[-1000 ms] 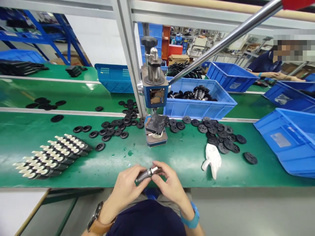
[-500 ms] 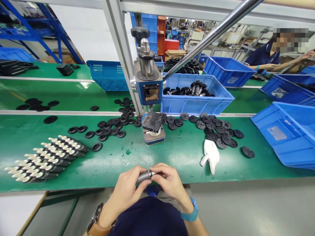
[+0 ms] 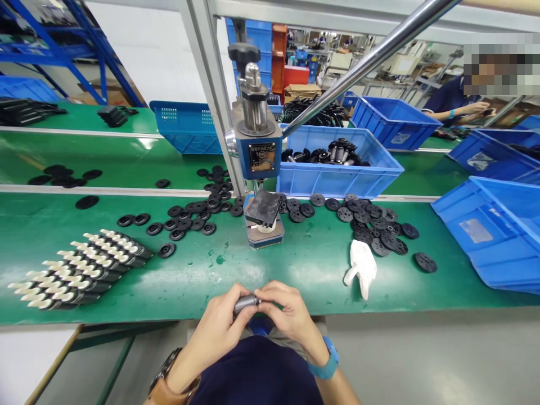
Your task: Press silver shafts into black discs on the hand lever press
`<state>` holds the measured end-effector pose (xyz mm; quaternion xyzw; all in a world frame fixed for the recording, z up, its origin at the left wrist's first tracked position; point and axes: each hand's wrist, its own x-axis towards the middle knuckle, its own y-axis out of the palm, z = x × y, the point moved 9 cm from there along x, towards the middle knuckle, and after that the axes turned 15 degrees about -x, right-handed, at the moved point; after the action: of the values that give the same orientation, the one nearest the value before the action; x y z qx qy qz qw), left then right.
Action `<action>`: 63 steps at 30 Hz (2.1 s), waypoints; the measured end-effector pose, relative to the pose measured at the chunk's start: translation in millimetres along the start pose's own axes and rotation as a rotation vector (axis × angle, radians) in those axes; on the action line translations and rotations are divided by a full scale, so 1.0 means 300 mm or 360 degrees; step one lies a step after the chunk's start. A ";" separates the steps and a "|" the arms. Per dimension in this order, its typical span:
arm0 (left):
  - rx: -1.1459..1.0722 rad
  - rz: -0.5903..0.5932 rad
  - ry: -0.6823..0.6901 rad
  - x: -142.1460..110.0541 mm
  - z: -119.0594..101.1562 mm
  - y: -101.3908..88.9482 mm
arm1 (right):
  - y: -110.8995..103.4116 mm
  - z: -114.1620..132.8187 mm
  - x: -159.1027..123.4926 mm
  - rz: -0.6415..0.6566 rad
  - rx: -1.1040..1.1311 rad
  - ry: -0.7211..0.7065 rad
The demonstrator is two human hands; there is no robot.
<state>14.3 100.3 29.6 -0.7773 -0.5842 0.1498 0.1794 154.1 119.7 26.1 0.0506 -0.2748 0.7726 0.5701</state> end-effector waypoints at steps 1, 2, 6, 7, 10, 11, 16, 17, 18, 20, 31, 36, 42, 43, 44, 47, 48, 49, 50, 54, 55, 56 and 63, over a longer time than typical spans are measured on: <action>-0.0011 0.0009 -0.0011 0.001 0.000 -0.001 | 0.001 0.002 0.000 0.0000 -0.0014 -0.0011; -0.0028 0.0024 -0.0016 0.002 -0.001 -0.003 | 0.002 0.003 0.001 0.0001 -0.0025 -0.0020; -0.0122 0.0089 -0.0031 0.005 0.009 -0.005 | 0.004 0.013 0.008 0.0058 -0.0060 -0.0084; -0.0132 0.0105 -0.0038 0.005 0.015 -0.002 | 0.007 0.017 0.009 0.0096 -0.0072 -0.0118; -0.0128 0.0118 -0.0039 0.000 0.030 0.011 | 0.017 0.025 0.007 0.0195 -0.0156 -0.0200; -0.0123 0.0104 -0.0035 -0.001 0.033 0.013 | 0.021 0.023 0.005 0.0221 -0.0200 -0.0208; -0.0189 0.0101 -0.0035 -0.003 0.053 0.026 | 0.034 0.009 -0.001 0.0300 -0.0277 -0.0186; -0.0223 0.0114 -0.0046 -0.002 0.057 0.029 | 0.034 0.009 0.001 0.0303 -0.0273 -0.0191; -0.0260 0.0117 -0.0058 0.001 0.062 0.032 | 0.034 0.009 0.003 0.0310 -0.0279 -0.0200; -0.0345 0.0084 -0.0089 0.009 0.071 0.032 | 0.030 0.011 0.009 0.0307 -0.0320 -0.0219; -0.1364 -0.0019 -0.0471 0.039 0.160 0.117 | -0.017 -0.037 0.023 0.0262 -0.0265 0.0099; -0.1676 -0.0013 -0.0729 0.027 0.182 0.171 | -0.008 -0.079 0.017 0.0247 -0.0169 0.0288; -0.1932 -0.0007 -0.0865 0.023 0.170 0.184 | -0.013 -0.139 0.003 0.0256 0.0043 0.0540; -0.1956 -0.0004 -0.0885 0.021 0.172 0.188 | -0.011 -0.140 0.004 0.0248 0.0060 0.0539; -0.1976 0.0006 -0.0906 0.019 0.173 0.194 | -0.009 -0.140 0.004 0.0236 0.0070 0.0535; -0.2025 0.0057 -0.0962 0.008 0.181 0.212 | 0.005 -0.139 0.003 0.0217 0.0072 0.0545; -0.2040 0.0069 -0.0972 0.005 0.184 0.215 | 0.010 -0.135 0.002 0.0224 0.0058 0.0545; -0.2054 0.0077 -0.0974 0.002 0.186 0.216 | 0.014 -0.130 0.002 0.0243 0.0037 0.0533; -0.2073 0.0077 -0.0971 -0.001 0.188 0.214 | 0.017 -0.123 0.003 0.0268 0.0014 0.0508; -0.2152 0.0025 -0.0893 -0.008 0.198 0.184 | -0.042 -0.142 0.039 0.0222 -0.0186 0.0490; -0.2157 0.0014 -0.0856 -0.009 0.199 0.172 | -0.082 -0.168 0.062 0.0153 -0.0268 0.0526; -0.2153 0.0005 -0.0819 -0.010 0.200 0.160 | -0.131 -0.200 0.092 0.0067 -0.0355 0.0570; -0.2102 0.0015 -0.0709 -0.025 0.179 0.123 | -0.471 -0.490 0.391 -0.0437 -0.0996 0.0870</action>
<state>20.1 89.3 -35.0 -0.6770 -0.5724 -0.0801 -0.4557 276.5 318.9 -0.3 -0.2949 -0.3254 0.5542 0.7071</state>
